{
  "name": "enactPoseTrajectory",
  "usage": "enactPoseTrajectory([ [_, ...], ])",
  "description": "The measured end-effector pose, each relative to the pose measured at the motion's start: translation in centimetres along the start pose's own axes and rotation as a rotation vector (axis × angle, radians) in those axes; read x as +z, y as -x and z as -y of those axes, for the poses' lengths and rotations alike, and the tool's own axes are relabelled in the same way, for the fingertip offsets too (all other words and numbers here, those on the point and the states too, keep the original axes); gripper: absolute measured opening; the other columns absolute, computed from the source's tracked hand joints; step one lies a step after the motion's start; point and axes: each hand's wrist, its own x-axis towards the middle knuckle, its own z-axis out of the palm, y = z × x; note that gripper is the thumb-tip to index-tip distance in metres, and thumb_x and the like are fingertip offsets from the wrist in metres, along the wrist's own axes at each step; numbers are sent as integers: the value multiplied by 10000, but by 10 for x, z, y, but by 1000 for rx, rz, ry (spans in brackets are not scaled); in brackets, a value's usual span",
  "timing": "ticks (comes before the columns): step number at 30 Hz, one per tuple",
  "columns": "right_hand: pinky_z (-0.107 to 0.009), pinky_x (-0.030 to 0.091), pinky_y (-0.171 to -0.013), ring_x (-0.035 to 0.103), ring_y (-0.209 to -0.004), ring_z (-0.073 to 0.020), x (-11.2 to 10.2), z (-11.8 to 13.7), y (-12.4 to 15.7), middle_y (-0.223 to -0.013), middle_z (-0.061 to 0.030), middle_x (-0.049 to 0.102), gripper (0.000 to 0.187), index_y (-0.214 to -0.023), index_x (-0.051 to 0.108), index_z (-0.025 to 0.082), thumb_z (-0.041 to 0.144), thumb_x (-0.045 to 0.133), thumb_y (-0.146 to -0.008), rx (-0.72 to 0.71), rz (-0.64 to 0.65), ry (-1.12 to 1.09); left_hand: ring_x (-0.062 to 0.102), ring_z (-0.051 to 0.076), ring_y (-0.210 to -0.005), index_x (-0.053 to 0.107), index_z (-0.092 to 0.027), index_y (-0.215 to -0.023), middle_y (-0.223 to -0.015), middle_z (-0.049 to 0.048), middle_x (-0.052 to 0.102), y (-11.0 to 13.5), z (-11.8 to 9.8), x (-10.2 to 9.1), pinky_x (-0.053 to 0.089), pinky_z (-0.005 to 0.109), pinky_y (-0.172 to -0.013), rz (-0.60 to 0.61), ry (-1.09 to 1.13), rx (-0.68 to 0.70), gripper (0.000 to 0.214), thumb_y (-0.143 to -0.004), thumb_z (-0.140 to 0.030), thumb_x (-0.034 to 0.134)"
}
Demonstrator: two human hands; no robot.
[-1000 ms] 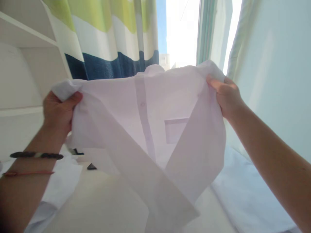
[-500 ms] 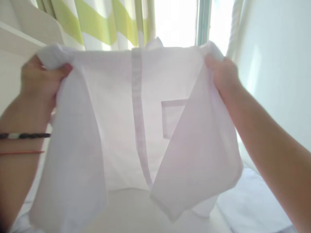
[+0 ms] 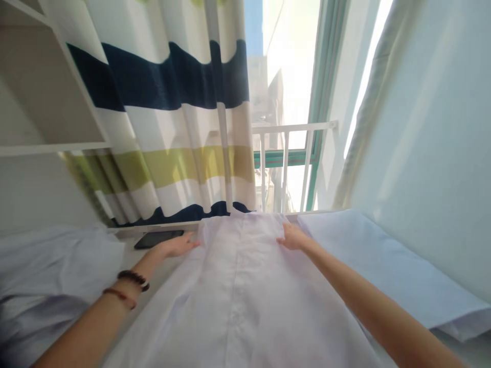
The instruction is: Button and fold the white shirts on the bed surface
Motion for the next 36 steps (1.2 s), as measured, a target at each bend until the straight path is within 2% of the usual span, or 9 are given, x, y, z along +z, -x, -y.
enactPoseTrajectory([
  [5,-445,330,-1103,415,-1363,-347,12,-16,-10,-1455,-218,468,616,-1450,397,100,340,521,-897,98,-15,-11,622,242,-1041,571,-160,-1234,-1230,91,600,-12,22,17,541,438,-865,140,-32,-192,361,-925,-345,597],
  [13,-354,480,-854,646,-1038,-319,19,-19,-21,-1068,-168,707,424,-1184,634,117,344,605,-826,156,-130,-66,622,233,-1039,565,-162,-1240,-1233,97,598,-38,26,46,541,438,-864,73,15,-219,359,-926,-333,599],
  [18,-309,471,-832,642,-970,-254,3,-4,-32,-972,-70,713,218,-983,689,200,302,545,-855,86,-274,-84,623,227,-1032,579,-167,-1218,-1224,91,605,-38,21,40,539,433,-870,-187,115,-61,332,-940,-348,574],
  [22,-330,451,-901,596,-1059,-254,-31,2,-58,-1130,-142,650,373,-1085,638,149,316,333,-952,113,-432,-52,573,216,-1147,456,-120,-1295,-1244,136,595,-55,10,7,461,390,-985,-488,115,1,366,-1016,-339,367],
  [25,-397,452,-910,572,-1114,-309,-43,-1,-70,-1201,-212,604,445,-1237,563,91,322,311,-953,178,-459,-8,580,249,-1144,409,-74,-1314,-1217,189,610,-66,5,-9,445,392,-987,-549,71,-18,428,-1008,-358,310],
  [28,-434,413,-985,480,-1262,-347,-26,-8,-58,-1383,-230,496,563,-1400,430,89,377,438,-916,166,-386,50,579,279,-1166,372,-34,-1356,-1285,236,576,-63,5,-5,441,398,-997,-469,11,13,516,-950,-348,428],
  [31,-431,329,-1085,359,-1386,-332,13,-14,-30,-1527,-178,364,650,-1465,365,158,436,509,-896,103,-253,109,440,277,-1334,344,-44,-1401,-1428,237,465,-47,11,12,337,377,-1110,-363,-75,80,602,-893,-321,508],
  [33,-446,305,-1102,335,-1407,-342,39,-15,-11,-1544,-186,339,671,-1464,375,165,467,531,-886,99,-168,142,365,296,-1392,405,-67,-1377,-1461,228,434,-35,16,23,272,405,-1151,-273,-137,91,589,-867,-337,526],
  [36,-477,275,-1113,302,-1420,-376,65,-14,5,-1545,-227,319,643,-1450,407,133,469,499,-910,125,-113,186,432,341,-1351,538,-86,-1267,-1403,233,507,-23,23,36,313,445,-1126,-94,-217,57,554,-791,-364,596],
])
